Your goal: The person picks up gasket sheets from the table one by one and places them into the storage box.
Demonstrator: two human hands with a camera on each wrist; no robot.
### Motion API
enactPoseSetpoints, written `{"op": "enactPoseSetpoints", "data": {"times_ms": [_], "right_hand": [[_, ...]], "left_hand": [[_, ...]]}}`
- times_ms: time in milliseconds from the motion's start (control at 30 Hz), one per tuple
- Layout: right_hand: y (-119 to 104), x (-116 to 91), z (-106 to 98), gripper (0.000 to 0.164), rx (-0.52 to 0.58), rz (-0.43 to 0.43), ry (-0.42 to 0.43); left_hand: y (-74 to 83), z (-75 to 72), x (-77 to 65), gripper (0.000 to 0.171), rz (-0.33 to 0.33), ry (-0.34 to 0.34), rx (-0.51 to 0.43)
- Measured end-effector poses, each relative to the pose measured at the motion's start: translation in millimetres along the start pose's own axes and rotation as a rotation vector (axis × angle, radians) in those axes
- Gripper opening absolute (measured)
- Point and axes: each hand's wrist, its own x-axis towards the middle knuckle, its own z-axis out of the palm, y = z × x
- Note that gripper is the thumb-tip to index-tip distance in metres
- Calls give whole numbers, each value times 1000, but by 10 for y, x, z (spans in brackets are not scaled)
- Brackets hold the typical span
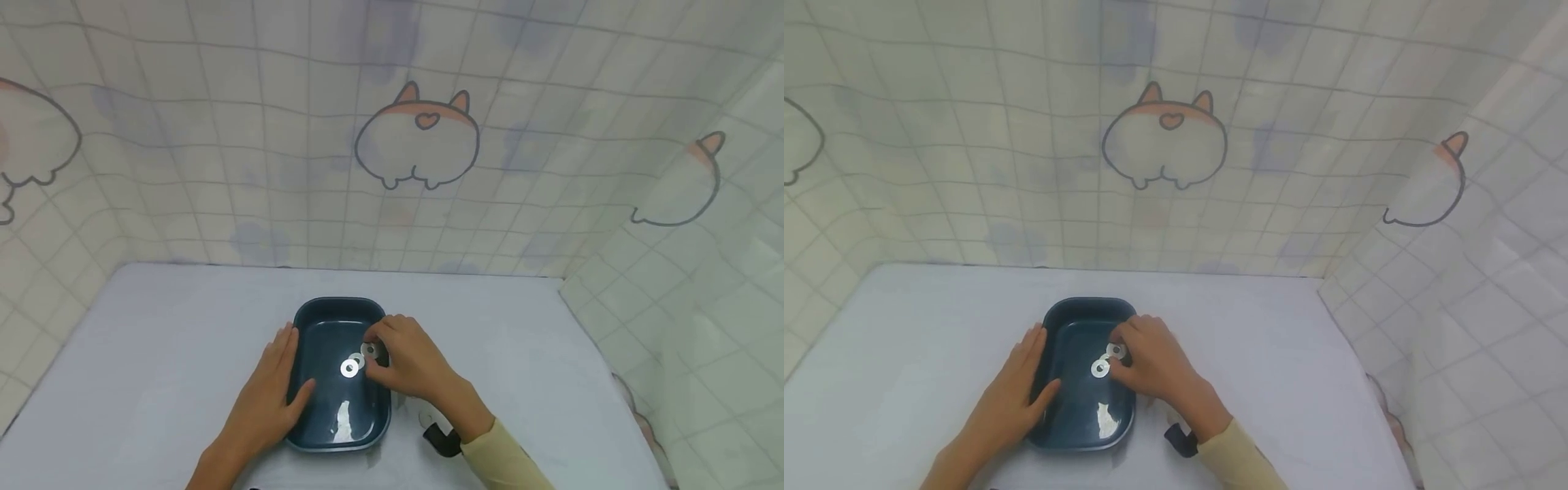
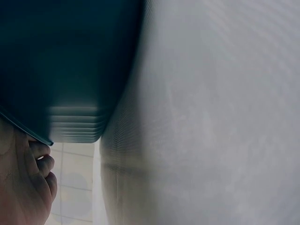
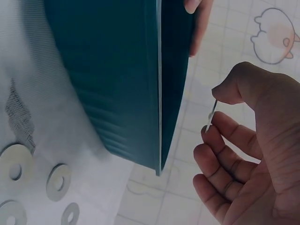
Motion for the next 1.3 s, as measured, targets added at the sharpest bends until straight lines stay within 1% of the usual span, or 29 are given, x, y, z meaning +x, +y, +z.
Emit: {"op": "enactPoseSetpoints", "data": {"times_ms": [167,400,667,767,867,967,1033,1133,1300], "right_hand": [[-13,102,17,23,1,-5,-26],[-35,262,33,24,-18,-58,-47],[-57,360,59,25,-37,-69,-86],[-69,391,71,26,-35,-80,-105],[-88,416,79,31,-26,-77,-145],[-93,419,85,36,-24,-62,-180],[-90,399,82,39,-24,-48,-186],[-64,341,92,39,-3,-26,-178],[5,232,108,38,38,35,-157]], "left_hand": [[10,-9,8,90,18,2,-19],[10,-25,18,91,15,5,-11],[29,-38,35,89,37,19,-9],[14,-32,37,89,30,10,-7],[-9,-24,42,90,19,-4,-8],[-28,-16,45,90,19,-2,-9],[-32,-9,45,90,19,-3,-10],[-37,-2,32,91,12,1,-12],[-48,-1,9,91,3,17,-8]]}}
